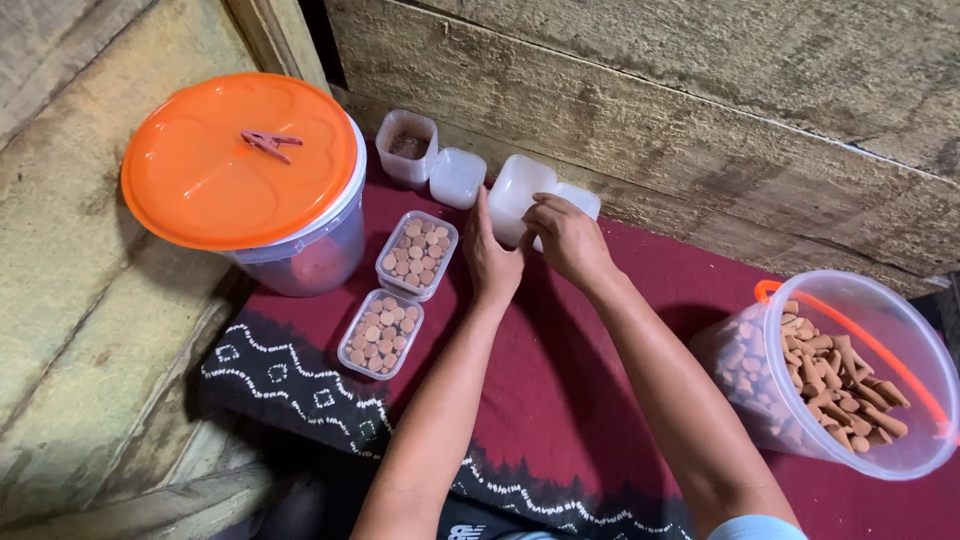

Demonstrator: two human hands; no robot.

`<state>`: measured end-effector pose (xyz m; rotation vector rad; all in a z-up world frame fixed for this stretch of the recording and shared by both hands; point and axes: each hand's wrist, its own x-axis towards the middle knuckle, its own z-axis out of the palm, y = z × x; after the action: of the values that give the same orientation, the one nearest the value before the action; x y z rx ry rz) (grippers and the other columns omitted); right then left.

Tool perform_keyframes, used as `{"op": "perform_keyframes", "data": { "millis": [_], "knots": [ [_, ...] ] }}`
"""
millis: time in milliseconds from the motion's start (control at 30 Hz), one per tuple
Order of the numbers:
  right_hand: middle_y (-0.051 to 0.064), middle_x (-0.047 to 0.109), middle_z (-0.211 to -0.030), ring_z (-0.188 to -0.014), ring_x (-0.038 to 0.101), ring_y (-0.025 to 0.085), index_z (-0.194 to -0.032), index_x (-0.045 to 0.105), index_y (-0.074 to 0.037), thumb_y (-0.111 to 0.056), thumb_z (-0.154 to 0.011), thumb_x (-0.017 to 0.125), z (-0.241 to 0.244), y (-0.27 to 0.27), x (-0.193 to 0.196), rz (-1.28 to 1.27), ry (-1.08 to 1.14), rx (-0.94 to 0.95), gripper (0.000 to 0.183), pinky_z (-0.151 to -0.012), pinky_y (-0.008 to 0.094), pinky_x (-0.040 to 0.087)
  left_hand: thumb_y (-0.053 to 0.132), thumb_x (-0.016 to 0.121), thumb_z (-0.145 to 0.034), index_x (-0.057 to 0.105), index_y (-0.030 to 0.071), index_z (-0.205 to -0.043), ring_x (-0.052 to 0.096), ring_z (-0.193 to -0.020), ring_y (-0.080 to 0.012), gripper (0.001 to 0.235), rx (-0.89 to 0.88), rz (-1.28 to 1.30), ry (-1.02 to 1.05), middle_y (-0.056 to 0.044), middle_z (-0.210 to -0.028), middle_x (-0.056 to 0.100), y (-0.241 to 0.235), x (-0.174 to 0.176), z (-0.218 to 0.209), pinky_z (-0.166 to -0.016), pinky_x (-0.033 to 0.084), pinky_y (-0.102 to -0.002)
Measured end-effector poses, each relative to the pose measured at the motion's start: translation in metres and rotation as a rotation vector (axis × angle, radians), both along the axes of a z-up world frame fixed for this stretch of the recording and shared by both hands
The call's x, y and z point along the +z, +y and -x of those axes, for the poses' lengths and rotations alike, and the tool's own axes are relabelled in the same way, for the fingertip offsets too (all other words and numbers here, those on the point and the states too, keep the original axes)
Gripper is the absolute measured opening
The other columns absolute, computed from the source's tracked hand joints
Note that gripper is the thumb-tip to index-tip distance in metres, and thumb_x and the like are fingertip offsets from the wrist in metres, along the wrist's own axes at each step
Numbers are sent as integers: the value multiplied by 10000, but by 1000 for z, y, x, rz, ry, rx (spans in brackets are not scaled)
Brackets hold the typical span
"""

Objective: The person is packing incense cones from a large white bucket into small, clear plastic containers.

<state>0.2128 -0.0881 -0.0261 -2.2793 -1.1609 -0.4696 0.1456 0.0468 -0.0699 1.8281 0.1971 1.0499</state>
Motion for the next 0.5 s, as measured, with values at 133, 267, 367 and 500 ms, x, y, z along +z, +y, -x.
{"op": "perform_keyframes", "data": {
  "millis": [133,267,367,500],
  "knots": [
    [67,733,-999,-1220,678,296,-970,715,-73,-74,-961,718,9,0,9,-70,-28,3,9,-948,399,583,272,956,-651,468,86,-1517,602,-1235,-388,1011,-5,-21,-22,-177,-1382,596,5,2,0,-1060,470,-512],
    [84,717,-1002,-1206,678,315,-991,713,-53,-41,-974,710,15,5,20,-165,-75,23,21,-948,408,584,356,946,-668,505,88,-1482,613,-1214,-371,964,21,-32,-28,-158,-1356,607,4,7,3,-1040,485,-499],
    [108,712,-992,-1166,689,341,-984,717,-29,-10,-981,704,26,7,46,-245,-155,20,23,-935,421,585,408,902,-721,496,68,-1480,608,-1215,-387,925,15,-35,-37,-177,-1355,600,4,7,4,-1047,476,-512],
    [128,700,-983,-1075,706,362,-999,735,-5,23,-966,723,56,-6,83,-324,-326,-10,45,-917,439,586,307,911,-717,397,41,-1545,573,-1256,-416,1010,-16,-39,-75,-216,-1405,552,2,9,6,-1085,437,-539]
  ]
}}
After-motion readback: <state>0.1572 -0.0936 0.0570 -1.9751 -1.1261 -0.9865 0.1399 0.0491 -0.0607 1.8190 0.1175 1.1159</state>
